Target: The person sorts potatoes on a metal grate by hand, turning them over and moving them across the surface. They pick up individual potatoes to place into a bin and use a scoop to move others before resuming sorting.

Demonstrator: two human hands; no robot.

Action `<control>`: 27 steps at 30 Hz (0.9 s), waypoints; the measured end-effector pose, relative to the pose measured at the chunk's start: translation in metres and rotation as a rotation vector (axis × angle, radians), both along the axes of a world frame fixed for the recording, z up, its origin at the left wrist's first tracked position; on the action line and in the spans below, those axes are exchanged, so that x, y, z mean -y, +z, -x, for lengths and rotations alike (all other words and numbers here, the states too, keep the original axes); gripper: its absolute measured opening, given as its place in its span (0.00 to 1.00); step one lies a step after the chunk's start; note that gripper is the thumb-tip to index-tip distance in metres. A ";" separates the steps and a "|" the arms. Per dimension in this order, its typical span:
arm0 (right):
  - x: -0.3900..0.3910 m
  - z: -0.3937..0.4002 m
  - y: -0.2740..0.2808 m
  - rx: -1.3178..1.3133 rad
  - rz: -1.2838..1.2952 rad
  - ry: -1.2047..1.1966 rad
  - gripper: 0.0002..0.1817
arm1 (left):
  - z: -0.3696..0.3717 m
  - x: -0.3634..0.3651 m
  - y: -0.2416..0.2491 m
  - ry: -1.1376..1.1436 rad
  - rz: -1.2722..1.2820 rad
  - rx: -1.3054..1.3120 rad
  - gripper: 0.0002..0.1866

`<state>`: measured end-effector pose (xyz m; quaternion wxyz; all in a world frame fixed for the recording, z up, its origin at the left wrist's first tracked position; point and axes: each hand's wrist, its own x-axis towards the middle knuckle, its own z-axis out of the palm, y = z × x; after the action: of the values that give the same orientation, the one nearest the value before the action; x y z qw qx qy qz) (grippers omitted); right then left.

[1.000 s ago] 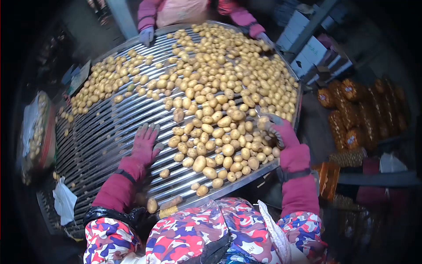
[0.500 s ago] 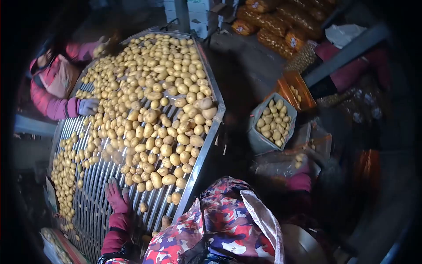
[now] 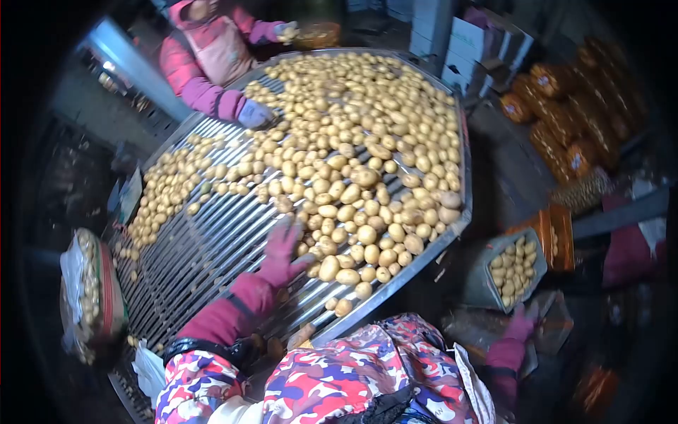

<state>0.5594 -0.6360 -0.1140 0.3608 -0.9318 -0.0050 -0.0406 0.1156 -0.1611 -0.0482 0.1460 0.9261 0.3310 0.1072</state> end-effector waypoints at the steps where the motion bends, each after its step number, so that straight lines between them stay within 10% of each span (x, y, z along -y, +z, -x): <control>1: -0.043 0.010 0.006 0.088 0.049 0.139 0.31 | -0.013 -0.001 0.005 -0.026 -0.027 -0.107 0.51; 4: -0.182 0.070 0.079 0.357 0.064 0.919 0.29 | -0.034 -0.014 0.003 -0.062 0.033 -0.137 0.56; 11: -0.336 0.159 0.097 0.500 0.529 1.597 0.37 | -0.100 -0.048 0.008 -0.099 0.070 -0.119 0.54; 15: -0.390 0.151 0.110 0.103 0.373 1.648 0.33 | -0.117 -0.067 0.016 -0.137 0.191 -0.142 0.53; 17: -0.424 0.147 0.117 0.474 0.244 1.595 0.30 | -0.120 -0.070 0.016 -0.116 0.225 -0.132 0.52; 23: -0.532 0.139 0.034 0.349 -0.068 1.607 0.28 | -0.098 -0.047 -0.015 -0.095 -0.084 0.088 0.31; 27: -0.538 0.151 0.055 0.378 0.338 1.604 0.32 | -0.081 -0.033 -0.021 -0.097 -0.002 0.144 0.32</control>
<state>0.4079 -0.0979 -0.0591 0.1290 -0.6647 -0.7321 0.0741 0.1969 -0.1282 -0.0696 0.1735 0.9310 0.2745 0.1665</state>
